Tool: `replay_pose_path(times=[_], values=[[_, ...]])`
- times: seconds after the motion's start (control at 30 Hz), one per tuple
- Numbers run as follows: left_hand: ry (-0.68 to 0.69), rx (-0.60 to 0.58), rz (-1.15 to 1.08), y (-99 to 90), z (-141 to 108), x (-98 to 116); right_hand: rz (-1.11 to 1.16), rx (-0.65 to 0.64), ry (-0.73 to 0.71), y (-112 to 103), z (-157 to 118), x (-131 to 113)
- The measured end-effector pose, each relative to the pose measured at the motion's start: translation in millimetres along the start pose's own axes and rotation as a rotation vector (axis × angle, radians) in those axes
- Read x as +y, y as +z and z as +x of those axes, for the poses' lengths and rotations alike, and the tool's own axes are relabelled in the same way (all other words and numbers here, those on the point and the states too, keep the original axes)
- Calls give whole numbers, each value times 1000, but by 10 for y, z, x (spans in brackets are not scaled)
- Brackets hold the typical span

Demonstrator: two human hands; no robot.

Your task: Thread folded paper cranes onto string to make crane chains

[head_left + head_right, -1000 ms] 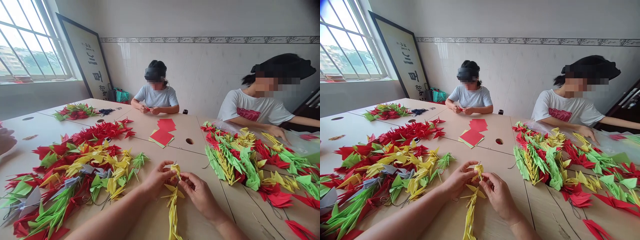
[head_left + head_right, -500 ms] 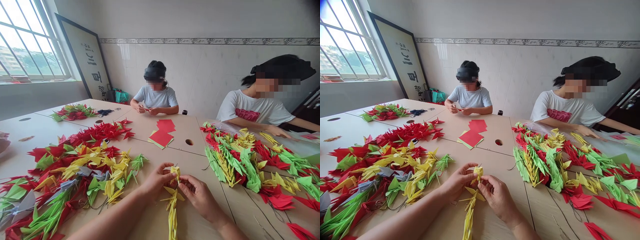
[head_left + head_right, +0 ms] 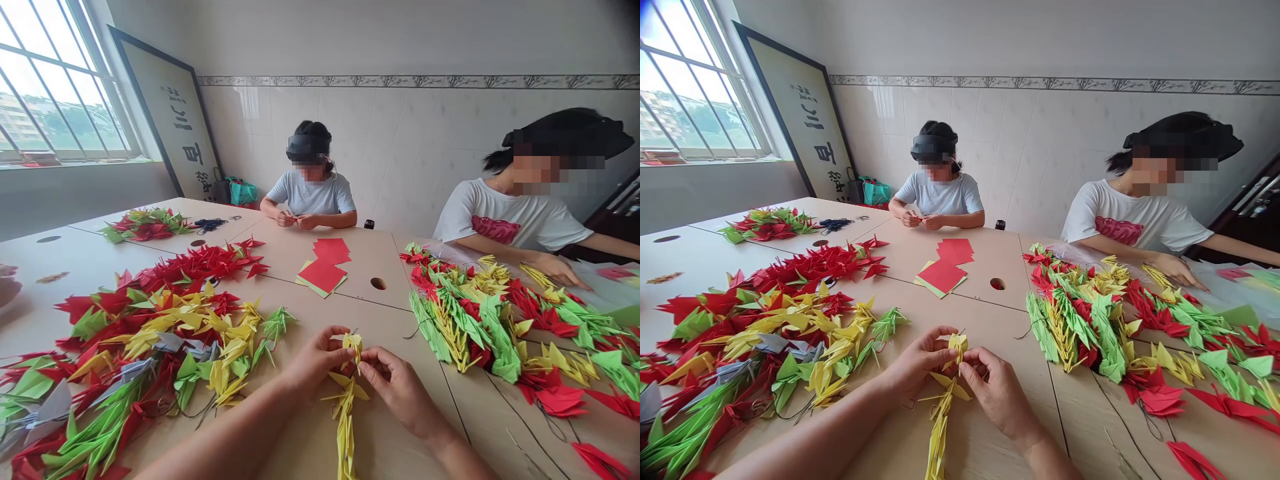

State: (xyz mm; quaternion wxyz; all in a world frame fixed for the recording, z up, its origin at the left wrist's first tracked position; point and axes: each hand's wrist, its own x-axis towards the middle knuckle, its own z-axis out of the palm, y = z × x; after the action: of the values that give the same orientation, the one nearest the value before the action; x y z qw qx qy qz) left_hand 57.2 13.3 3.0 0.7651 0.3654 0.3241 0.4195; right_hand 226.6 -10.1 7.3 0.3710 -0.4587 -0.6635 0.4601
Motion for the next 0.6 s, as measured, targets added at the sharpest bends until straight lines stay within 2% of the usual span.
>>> replay_pose_path(times=[0.33,0.6], values=[[3,-14,91,-21,5,-16,-13,1,-16,-22,15,23],[-4,-5,114,-8,6,-7,72,-41,9,-6,12,-12]])
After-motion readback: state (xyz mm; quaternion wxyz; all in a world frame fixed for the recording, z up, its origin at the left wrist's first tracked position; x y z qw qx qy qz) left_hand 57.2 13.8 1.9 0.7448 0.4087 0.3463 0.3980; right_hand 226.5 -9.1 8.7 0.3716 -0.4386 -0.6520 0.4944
